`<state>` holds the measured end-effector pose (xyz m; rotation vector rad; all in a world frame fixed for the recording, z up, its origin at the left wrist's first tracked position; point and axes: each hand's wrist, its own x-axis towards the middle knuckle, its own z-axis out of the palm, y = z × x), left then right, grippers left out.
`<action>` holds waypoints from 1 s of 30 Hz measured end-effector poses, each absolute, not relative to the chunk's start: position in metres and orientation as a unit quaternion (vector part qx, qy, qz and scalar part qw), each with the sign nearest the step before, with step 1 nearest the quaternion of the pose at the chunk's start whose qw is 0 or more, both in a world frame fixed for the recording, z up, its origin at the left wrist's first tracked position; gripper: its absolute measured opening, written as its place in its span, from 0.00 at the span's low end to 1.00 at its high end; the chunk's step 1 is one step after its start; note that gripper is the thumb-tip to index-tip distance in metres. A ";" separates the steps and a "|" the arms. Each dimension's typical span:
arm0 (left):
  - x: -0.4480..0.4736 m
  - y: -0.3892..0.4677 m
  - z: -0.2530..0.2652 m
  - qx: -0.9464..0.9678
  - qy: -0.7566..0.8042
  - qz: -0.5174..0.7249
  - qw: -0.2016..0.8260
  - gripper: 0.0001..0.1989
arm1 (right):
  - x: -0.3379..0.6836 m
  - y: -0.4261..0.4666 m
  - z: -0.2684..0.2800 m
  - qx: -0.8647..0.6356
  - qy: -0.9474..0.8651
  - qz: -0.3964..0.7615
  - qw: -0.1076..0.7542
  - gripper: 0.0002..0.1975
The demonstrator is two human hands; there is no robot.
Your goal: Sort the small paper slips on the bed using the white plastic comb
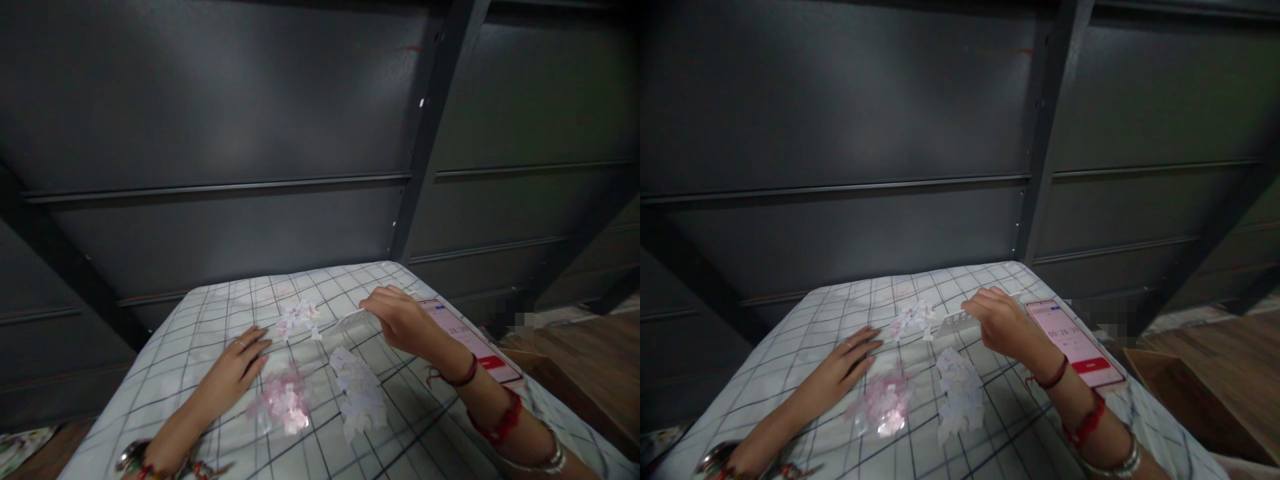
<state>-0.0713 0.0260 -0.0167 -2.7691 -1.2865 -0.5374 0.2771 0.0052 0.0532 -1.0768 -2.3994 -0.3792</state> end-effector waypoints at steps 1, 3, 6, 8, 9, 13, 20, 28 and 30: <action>-0.071 0.026 -0.017 -0.893 -0.414 -0.174 0.020 0.19 | 0.277 0.004 0.054 -0.398 -0.876 -0.139 0.237 0.18; -0.072 0.027 -0.018 -0.892 -0.413 -0.182 0.021 0.18 | 0.274 0.002 0.055 -0.405 -0.876 -0.132 0.228 0.18; -0.072 0.028 -0.020 -0.890 -0.413 -0.190 0.024 0.18 | 0.268 -0.002 0.057 -0.395 -0.883 -0.105 0.231 0.16; -0.072 0.028 -0.020 -0.890 -0.414 -0.188 0.025 0.18 | 0.264 -0.005 0.059 -0.376 -0.888 -0.098 0.245 0.16; -0.072 0.028 -0.020 -0.890 -0.415 -0.187 0.025 0.19 | 0.264 -0.006 0.060 -0.368 -0.889 -0.099 0.254 0.16; -0.071 0.027 -0.017 -0.891 -0.415 -0.180 0.021 0.18 | 0.270 -0.008 0.065 -0.373 -0.882 -0.107 0.267 0.17; -0.071 0.027 -0.019 -0.889 -0.416 -0.188 0.026 0.18 | 0.263 -0.007 0.060 -0.341 -0.902 -0.113 0.240 0.18; -0.070 0.026 -0.015 -0.890 -0.417 -0.181 0.020 0.18 | 0.259 -0.009 0.060 -0.325 -0.896 -0.135 0.273 0.18; -0.070 0.026 -0.014 -0.891 -0.416 -0.182 0.017 0.17 | 0.259 -0.008 0.059 -0.334 -0.896 -0.132 0.262 0.18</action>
